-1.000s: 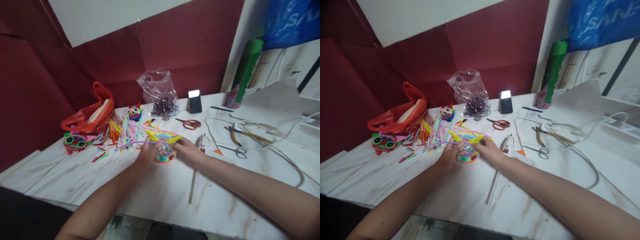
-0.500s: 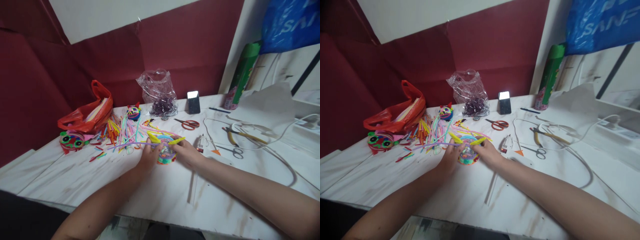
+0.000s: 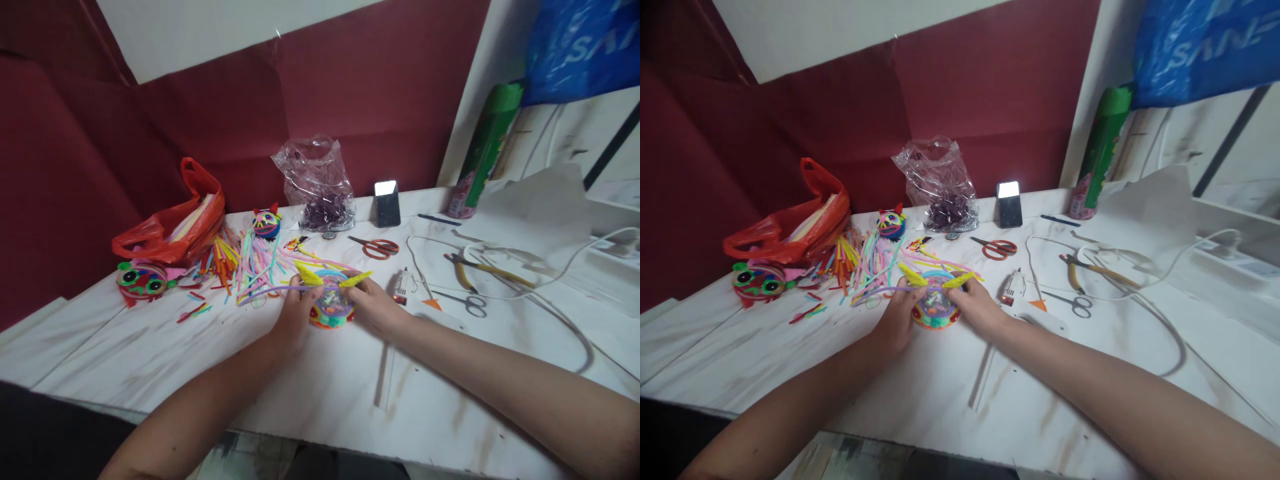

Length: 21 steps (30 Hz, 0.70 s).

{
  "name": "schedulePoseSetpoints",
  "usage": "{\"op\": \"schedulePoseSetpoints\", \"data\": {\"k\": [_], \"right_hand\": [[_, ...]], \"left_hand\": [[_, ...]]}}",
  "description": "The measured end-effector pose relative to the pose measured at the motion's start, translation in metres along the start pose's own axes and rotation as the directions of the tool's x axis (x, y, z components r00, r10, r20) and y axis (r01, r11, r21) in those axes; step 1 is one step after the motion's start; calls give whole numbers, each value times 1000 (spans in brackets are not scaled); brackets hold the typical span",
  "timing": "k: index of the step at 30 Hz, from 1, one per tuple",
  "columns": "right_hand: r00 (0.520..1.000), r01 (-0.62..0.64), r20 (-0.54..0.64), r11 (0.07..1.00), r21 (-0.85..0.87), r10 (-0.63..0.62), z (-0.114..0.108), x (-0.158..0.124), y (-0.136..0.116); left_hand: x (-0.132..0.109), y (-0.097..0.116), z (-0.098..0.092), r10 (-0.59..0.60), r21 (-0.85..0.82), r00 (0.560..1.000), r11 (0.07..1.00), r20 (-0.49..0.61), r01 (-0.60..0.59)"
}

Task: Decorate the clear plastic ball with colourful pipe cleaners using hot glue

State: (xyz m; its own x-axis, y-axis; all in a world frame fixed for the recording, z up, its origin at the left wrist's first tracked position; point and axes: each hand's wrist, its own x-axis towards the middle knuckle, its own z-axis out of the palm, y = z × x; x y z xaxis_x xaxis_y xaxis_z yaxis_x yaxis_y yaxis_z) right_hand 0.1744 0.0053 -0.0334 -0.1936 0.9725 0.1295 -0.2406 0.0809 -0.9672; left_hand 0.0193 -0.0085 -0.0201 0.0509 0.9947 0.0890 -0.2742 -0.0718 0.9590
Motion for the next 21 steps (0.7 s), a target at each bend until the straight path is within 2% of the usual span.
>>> {"op": "schedulePoseSetpoints", "data": {"k": [3, 7, 12, 18, 21], "right_hand": [[1000, -29, -3, 999, 38, 29, 3, -1, -6], [998, 10, 61, 999, 36, -12, 4, 0, -14], [996, -34, 86, 999, 42, 30, 3, 1, -15], [995, -89, 45, 996, 3, 89, 0, 2, -21], [995, -98, -37, 990, -103, 94, -9, 1, -33]], "left_hand": [[1, 1, -1, -9, -40, 1000, 999, 21, 10], [5, 4, -6, -15, -15, 998, 1000, 53, 16], [11, 6, -13, -34, 32, 995, 999, 96, 31], [14, 2, -13, 12, 15, 997, 1000, 72, -13], [14, 2, -10, 18, -56, 998, 998, 64, -14]]}}
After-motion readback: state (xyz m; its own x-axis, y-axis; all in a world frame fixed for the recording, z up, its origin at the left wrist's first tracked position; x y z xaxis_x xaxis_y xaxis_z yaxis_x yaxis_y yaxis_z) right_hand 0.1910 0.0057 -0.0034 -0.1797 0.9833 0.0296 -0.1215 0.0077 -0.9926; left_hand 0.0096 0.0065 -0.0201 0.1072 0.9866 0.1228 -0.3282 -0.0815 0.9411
